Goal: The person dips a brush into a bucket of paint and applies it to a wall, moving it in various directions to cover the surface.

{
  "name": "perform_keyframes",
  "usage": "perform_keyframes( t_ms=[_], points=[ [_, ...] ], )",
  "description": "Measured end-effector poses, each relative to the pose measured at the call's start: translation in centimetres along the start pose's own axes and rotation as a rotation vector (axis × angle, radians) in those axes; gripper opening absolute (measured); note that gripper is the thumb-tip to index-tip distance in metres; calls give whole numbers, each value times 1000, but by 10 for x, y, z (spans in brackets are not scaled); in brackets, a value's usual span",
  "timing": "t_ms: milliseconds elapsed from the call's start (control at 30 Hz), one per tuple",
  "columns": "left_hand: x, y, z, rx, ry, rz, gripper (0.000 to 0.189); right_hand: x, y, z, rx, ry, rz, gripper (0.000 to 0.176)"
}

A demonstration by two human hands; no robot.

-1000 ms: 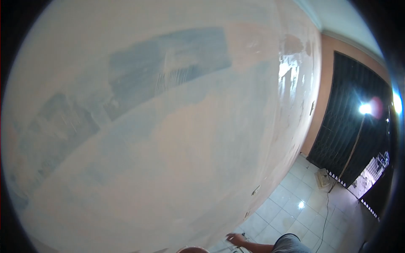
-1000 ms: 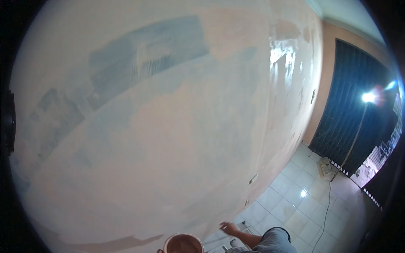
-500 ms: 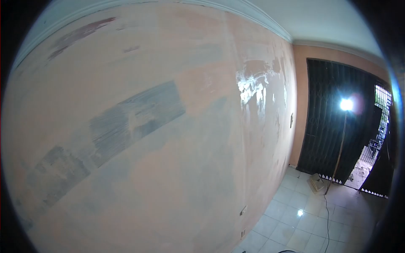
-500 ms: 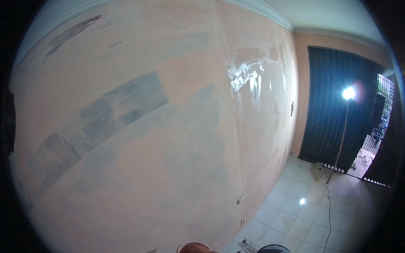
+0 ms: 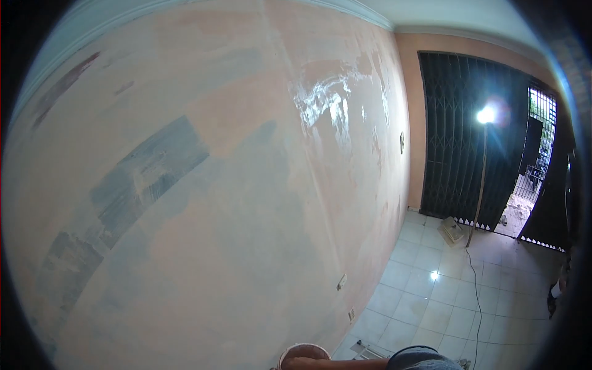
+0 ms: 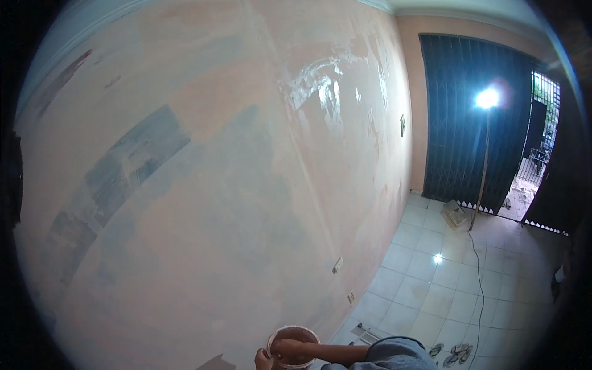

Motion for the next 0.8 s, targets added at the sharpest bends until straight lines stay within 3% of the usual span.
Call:
perform_keyframes(
  t_ms=[67, 200, 333, 467, 533, 600, 700, 800],
  points=[
    [-1, -1, 24, -44, -41, 12, 31, 2, 3, 7, 42, 37, 5, 15],
    [-6, -2, 28, -170, -122, -83, 33, 2, 20, 28, 110, 114, 14, 15],
    [-12, -4, 38, -176, -74, -80, 24, 2, 63, 84, 263, 43, 43, 25],
    [-16, -9, 61, -181, -162, -103, 23, 9, 40, 63, 142, 220, 150, 31],
    [-21, -7, 59, -157, -156, -102, 23, 9, 16, 44, 98, 488, 63, 33],
    [-23, -9, 66, -128, -147, -105, 23, 12, 15, 40, 116, 509, 235, 34],
    [-24, -10, 76, -107, -162, -112, 22, 18, 21, 48, 115, 579, 311, 32],
    [-29, -9, 91, -67, -144, -95, 21, 21, 25, 69, 225, 619, 189, 30]
  ],
)
Point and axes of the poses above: each hand's wrist, its own x-axis away from the middle knuckle, its own y-axis out of the palm, z = x × y, the point moved 1 cm from there along -x, towards the middle knuckle, and after that the axes turned 3 degrees about -x, right-handed, at the moved point
